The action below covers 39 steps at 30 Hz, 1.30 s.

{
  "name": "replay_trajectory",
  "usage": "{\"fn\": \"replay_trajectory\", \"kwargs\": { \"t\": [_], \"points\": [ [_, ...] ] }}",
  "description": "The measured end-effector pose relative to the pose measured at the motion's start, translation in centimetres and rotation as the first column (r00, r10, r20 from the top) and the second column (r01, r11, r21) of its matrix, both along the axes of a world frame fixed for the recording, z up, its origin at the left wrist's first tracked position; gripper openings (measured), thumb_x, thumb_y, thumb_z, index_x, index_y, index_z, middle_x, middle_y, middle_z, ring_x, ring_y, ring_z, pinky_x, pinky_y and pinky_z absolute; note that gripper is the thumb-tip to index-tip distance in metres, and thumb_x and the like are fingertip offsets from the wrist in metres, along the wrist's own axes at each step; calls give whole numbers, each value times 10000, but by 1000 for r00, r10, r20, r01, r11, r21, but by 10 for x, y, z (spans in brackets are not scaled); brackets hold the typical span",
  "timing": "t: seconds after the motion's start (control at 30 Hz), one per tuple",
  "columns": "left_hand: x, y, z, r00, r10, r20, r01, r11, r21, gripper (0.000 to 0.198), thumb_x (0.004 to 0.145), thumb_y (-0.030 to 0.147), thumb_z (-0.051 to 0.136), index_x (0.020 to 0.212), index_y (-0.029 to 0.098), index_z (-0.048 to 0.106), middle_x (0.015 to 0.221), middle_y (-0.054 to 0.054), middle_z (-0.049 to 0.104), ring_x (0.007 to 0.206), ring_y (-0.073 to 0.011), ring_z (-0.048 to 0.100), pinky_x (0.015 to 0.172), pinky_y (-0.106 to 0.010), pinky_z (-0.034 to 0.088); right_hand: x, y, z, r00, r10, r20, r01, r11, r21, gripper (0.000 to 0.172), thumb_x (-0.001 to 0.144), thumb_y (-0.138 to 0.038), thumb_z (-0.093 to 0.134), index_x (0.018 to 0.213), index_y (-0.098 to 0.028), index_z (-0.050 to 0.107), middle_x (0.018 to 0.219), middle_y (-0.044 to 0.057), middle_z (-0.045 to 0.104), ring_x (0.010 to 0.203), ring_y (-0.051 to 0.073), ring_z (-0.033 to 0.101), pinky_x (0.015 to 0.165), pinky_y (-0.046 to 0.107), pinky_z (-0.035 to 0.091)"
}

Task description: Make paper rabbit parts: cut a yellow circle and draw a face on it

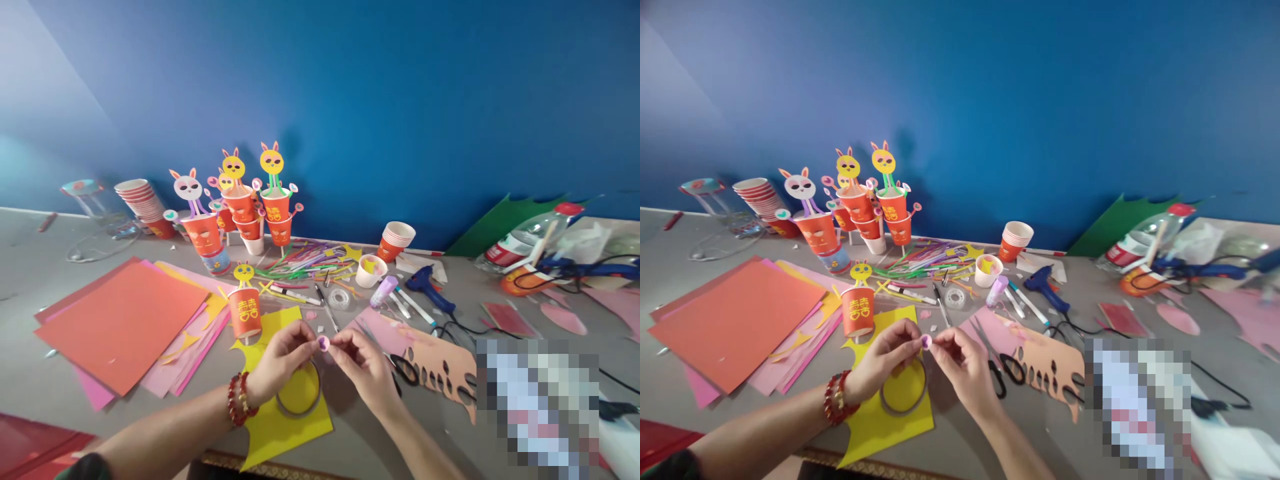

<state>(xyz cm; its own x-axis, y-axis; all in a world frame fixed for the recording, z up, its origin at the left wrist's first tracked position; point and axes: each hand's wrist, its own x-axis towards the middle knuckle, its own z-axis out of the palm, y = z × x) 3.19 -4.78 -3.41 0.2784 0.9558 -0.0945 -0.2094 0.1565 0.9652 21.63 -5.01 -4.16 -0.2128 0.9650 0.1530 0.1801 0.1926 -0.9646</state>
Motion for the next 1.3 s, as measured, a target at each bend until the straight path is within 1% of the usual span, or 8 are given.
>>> {"fn": "replay_trajectory", "kwargs": {
  "t": [0.3, 0.43, 0.53, 0.63, 0.7, 0.77, 1.03, 1.3],
  "points": [
    [4, 1, -2, 998, -68, -18, 69, 995, 68, 389, 841, 517, 713, 841, 173, 533, 627, 44, 503, 483, -60, 363, 467, -192, 290, 4, 4, 2, 999, -30, -15, 31, 999, 29, 281, 894, -455, 660, 776, -201, 650, 686, 9, 635, 617, 159, 594, 571, 233, 481],
    [-18, 15, 23, 958, 108, -265, -36, 964, 263, 308, 899, 464, 645, 992, 180, 572, 848, -28, 597, 628, -107, 516, 541, -205, 386, 11, 9, 0, 992, -113, -63, 114, 994, 1, 315, 864, -512, 675, 785, -208, 653, 665, 10, 636, 547, 154, 566, 491, 233, 469],
    [-53, 27, 52, 747, 301, -592, 19, 881, 472, 268, 934, 422, 589, 1085, 200, 596, 922, -47, 617, 742, -151, 589, 616, -228, 437, 12, 9, 1, 987, -133, -88, 131, 991, -23, 329, 850, -532, 684, 799, -208, 662, 655, 13, 634, 524, 153, 554, 452, 230, 451],
    [-92, 32, 66, 365, 566, -739, 4, 793, 609, 374, 905, 514, 601, 1138, 223, 572, 992, -56, 649, 817, -200, 623, 663, -268, 436, 11, 6, 3, 993, -90, -76, 92, 996, 15, 299, 864, -497, 685, 789, -210, 652, 633, 4, 616, 545, 158, 572, 494, 237, 470],
    [-113, 30, 60, 162, 549, -820, -52, 834, 549, 511, 889, 590, 580, 1238, 223, 508, 984, -55, 665, 724, -204, 630, 595, -273, 396, 10, 4, 3, 998, -58, -37, 60, 996, 60, 277, 890, -465, 667, 782, -212, 635, 660, 7, 622, 578, 162, 590, 541, 241, 488],
    [-125, 26, 46, 84, 447, -891, -119, 892, 436, 641, 886, 637, 544, 1349, 211, 418, 910, -50, 680, 645, -215, 634, 546, -272, 352, 9, 2, 2, 1000, -24, 10, 23, 994, 106, 260, 918, -436, 639, 785, -214, 620, 694, 13, 627, 611, 164, 599, 581, 243, 495],
    [-123, 28, -15, 427, 497, -755, -325, 864, 385, 951, 861, 492, 636, 1544, 150, 69, 903, -55, 701, 718, -229, 693, 589, -288, 476, 3, 0, 1, 995, 47, 91, -60, 988, 144, 275, 960, -423, 574, 781, -215, 586, 741, 21, 623, 688, 183, 618, 636, 258, 489],
    [-112, -5, -4, 813, 506, -289, -451, 860, 236, 996, 862, 455, 690, 1534, 359, -38, 1444, -133, 445, 1112, -262, 658, 821, -356, 600, 7, 4, 2, 995, 44, -90, -43, 999, 22, 279, 927, -441, 631, 783, -206, 585, 712, 7, 613, 719, 190, 646, 627, 253, 479]
  ]
}}
